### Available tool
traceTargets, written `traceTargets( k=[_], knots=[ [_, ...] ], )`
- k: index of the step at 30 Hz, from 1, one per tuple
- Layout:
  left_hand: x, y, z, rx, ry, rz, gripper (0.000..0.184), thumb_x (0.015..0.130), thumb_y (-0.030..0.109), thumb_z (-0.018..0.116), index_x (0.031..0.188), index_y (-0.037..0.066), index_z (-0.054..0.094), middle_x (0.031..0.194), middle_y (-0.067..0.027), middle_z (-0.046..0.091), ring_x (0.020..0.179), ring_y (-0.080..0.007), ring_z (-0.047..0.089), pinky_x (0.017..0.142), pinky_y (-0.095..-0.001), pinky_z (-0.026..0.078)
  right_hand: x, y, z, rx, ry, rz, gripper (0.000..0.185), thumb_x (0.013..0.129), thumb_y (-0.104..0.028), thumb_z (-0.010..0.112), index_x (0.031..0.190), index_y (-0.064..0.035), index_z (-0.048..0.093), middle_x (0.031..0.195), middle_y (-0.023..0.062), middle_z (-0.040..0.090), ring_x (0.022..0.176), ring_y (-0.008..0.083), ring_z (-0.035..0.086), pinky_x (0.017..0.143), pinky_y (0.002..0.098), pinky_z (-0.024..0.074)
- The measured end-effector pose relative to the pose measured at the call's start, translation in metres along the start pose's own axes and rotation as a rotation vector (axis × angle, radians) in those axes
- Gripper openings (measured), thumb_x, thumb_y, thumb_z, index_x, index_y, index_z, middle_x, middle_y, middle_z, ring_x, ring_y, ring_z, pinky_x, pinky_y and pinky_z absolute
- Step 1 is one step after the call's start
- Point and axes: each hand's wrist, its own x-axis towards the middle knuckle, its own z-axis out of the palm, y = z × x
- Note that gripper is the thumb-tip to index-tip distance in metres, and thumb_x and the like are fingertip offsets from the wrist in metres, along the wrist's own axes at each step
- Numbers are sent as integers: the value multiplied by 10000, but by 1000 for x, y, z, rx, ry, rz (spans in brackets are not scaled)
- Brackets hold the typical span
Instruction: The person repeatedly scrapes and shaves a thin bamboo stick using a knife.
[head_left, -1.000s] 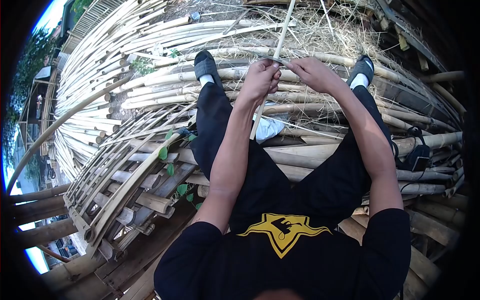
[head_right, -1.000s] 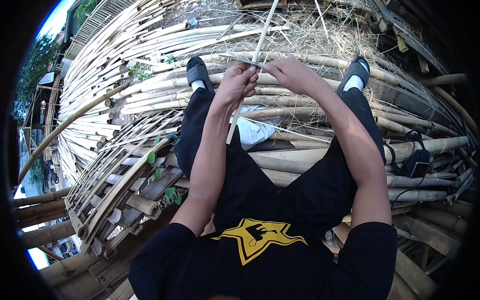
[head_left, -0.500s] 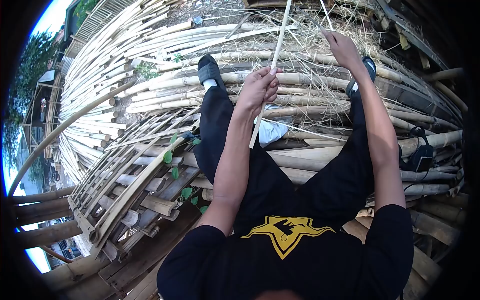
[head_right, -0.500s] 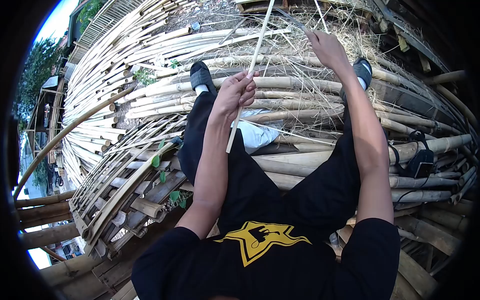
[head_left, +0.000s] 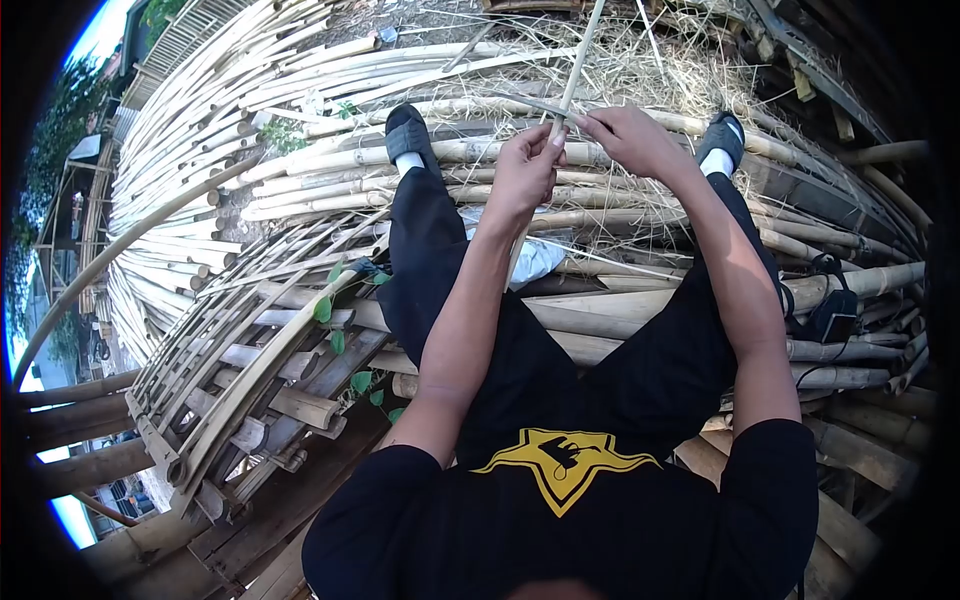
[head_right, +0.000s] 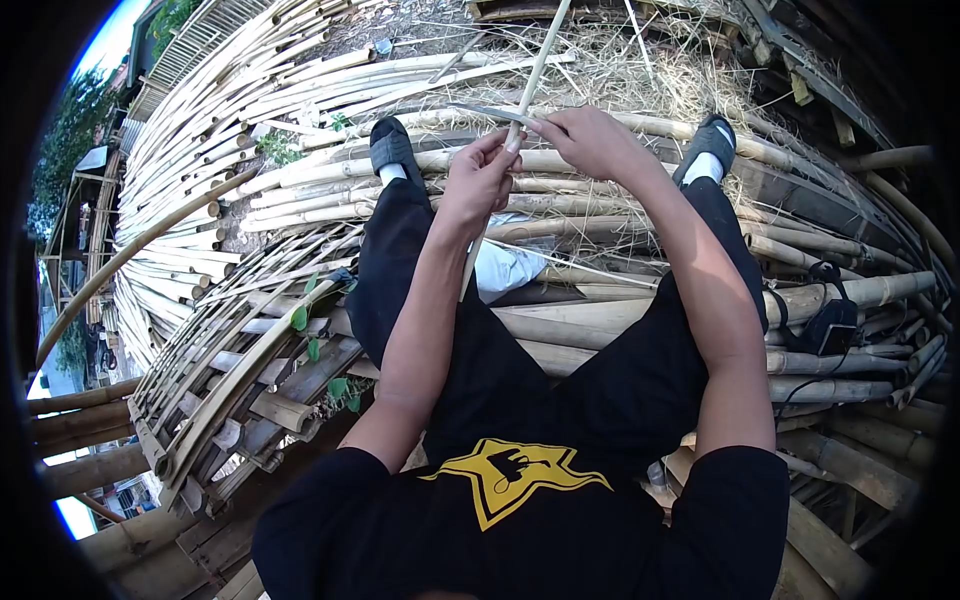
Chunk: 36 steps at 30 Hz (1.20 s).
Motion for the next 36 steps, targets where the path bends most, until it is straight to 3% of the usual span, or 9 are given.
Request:
traceTargets(
  k=[10, 17, 20, 22, 25, 28, 30, 32, 36],
  knots=[
    [7, -15, -9, 221, 99, 200, 192, 950, 158, 544, 1049, 10, 617, 625, 68, 451, 478, -7, 342, 395, -210, 247, 1, 9, 10, -88, 89, -60, 489, 941, -472, 429, 842, -36, 627, 741, 196, 608, 732, 398, 571, 670, 468, 448],
    [5, -14, -12, 104, 94, 61, 201, 963, 153, 527, 1115, 38, 593, 659, 50, 450, 410, -2, 317, 350, -197, 210, 20, 37, 11, -145, 144, -67, 475, 943, -453, 440, 811, -33, 617, 706, 192, 587, 689, 389, 554, 629, 457, 422],
    [-5, -10, -11, -17, 84, -31, 200, 963, 153, 526, 1117, 41, 590, 656, 53, 441, 403, -5, 301, 349, -194, 202, 23, 51, 8, -166, 157, 25, 509, 951, -466, 414, 809, -23, 623, 720, 208, 591, 704, 399, 557, 642, 461, 425],
    [-13, -7, -11, -79, 27, -56, 209, 965, 155, 523, 1132, 45, 585, 653, 52, 435, 398, -8, 297, 347, -192, 198, 32, 92, -6, -155, 318, 323, 569, 964, -495, 363, 759, -24, 609, 724, 188, 631, 704, 384, 603, 657, 467, 464],
    [-20, 2, -15, -124, -30, -49, 261, 970, 158, 514, 1200, 43, 563, 672, 44, 455, 393, -6, 296, 349, -186, 209, 32, 129, -39, -257, 417, 384, 615, 958, -528, 361, 768, -3, 618, 697, 205, 629, 705, 363, 610, 674, 458, 465],
    [-13, -1, -18, -75, -51, -46, 274, 974, 167, 508, 1196, 14, 556, 676, 33, 465, 391, -12, 319, 352, -187, 227, 23, 118, -41, -118, 406, 415, 657, 924, -607, 386, 768, -16, 628, 601, 130, 579, 568, 253, 573, 561, 377, 447],
    [-11, -7, -13, -55, -50, -29, 272, 969, 173, 519, 1167, -10, 554, 671, 22, 487, 395, -23, 377, 358, -182, 276, 30, 84, -25, 518, 271, 521, 552, 916, -580, 457, 843, -50, 588, 511, -11, 414, 399, 123, 387, 397, 276, 309],
    [-8, -13, -11, 46, -91, -26, 284, 959, 175, 535, 1172, -12, 546, 698, 5, 531, 429, -40, 448, 395, -186, 365, 27, 44, -7, 731, 183, 467, 457, 925, -525, 504, 854, -75, 547, 535, -102, 287, 398, 5, 245, 367, 202, 174],
    [-12, -10, 1, 129, -248, -69, 293, 962, 213, 528, 1151, -11, 541, 740, -33, 577, 497, -91, 553, 473, -207, 467, 22, 19, 10, 999, 134, 427, 380, 932, -431, 551, 822, -68, 524, 522, -92, 315, 386, 18, 271, 359, 208, 195]
  ],
)
